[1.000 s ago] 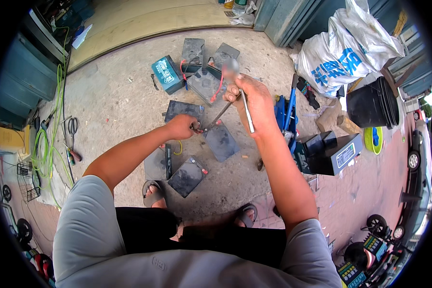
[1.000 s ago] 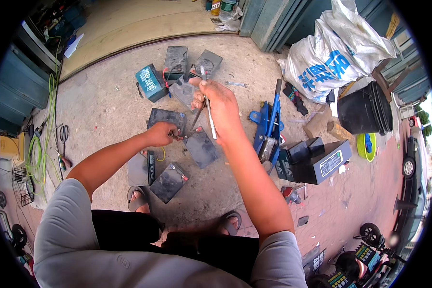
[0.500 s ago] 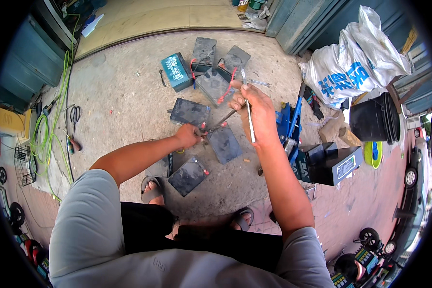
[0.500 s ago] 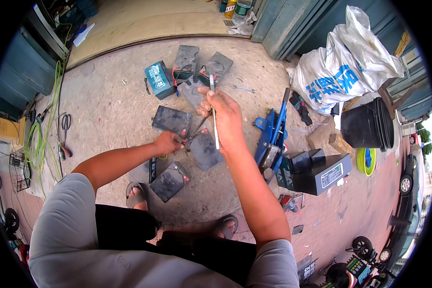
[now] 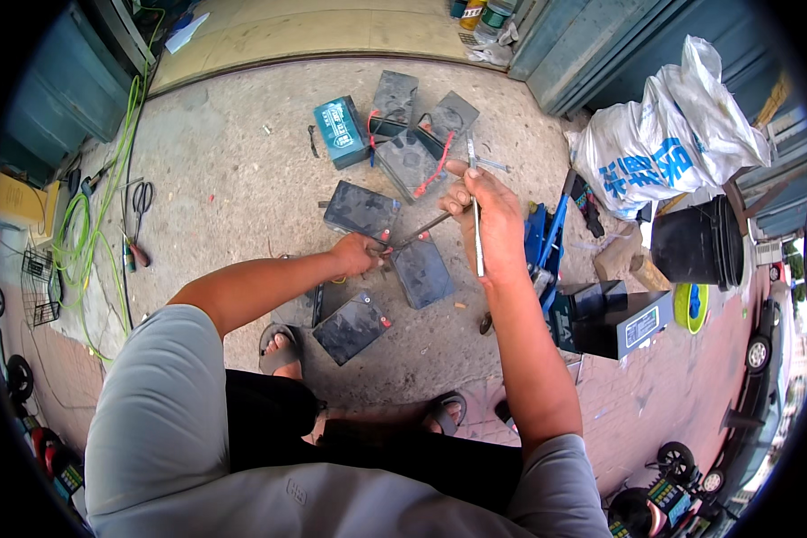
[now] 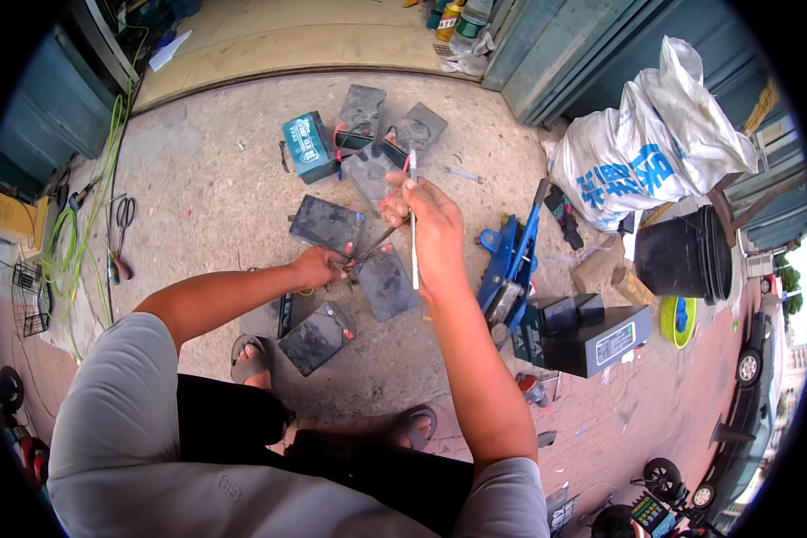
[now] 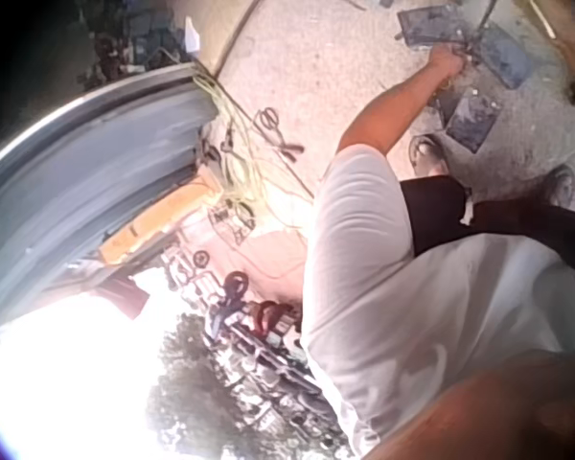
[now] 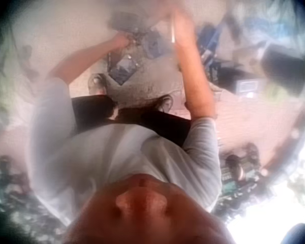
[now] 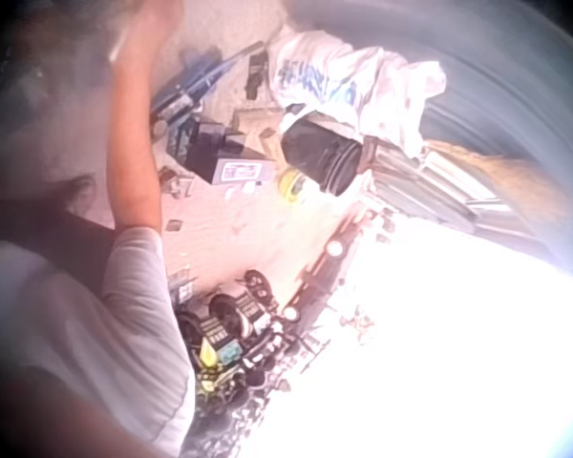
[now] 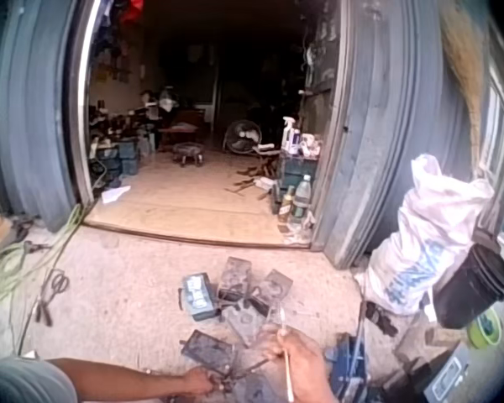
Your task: The person works on a group of batteries on the ground by hand, using a metal tool to manipulate wires and components.
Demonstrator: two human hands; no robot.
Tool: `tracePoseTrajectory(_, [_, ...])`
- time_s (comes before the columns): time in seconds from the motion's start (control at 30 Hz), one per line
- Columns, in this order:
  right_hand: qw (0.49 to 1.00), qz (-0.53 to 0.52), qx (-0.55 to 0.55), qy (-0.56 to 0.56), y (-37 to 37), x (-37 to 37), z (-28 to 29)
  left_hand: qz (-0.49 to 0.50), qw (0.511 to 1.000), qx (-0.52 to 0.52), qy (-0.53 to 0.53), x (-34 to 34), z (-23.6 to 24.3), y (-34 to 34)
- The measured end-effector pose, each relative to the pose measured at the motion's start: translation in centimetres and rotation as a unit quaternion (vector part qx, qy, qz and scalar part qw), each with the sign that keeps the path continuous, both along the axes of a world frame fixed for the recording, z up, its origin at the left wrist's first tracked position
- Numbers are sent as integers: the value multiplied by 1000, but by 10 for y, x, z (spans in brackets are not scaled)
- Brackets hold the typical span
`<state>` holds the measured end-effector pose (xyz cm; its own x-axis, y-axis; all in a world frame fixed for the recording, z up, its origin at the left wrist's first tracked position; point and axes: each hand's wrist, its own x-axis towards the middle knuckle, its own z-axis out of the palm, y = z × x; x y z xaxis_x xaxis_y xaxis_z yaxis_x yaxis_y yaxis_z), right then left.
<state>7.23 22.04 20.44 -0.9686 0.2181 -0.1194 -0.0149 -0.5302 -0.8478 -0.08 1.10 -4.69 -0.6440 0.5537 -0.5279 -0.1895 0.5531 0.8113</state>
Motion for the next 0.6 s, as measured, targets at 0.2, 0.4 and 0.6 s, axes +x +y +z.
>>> tracePoseTrajectory(0.2, [998, -47, 26, -19, 12, -2, -5, -18, 1000, -2, -16, -3, -11, -2])
tracePoseTrajectory(0.4, [997, -50, 24, -45, 27, -2, -2, -5, 1000, 2, -9, -2, -14, -6])
tracePoseTrajectory(0.6, [990, -85, 100, -49, 20, 0, -4, -8, 1000, 6, -19, 0, -10, 0])
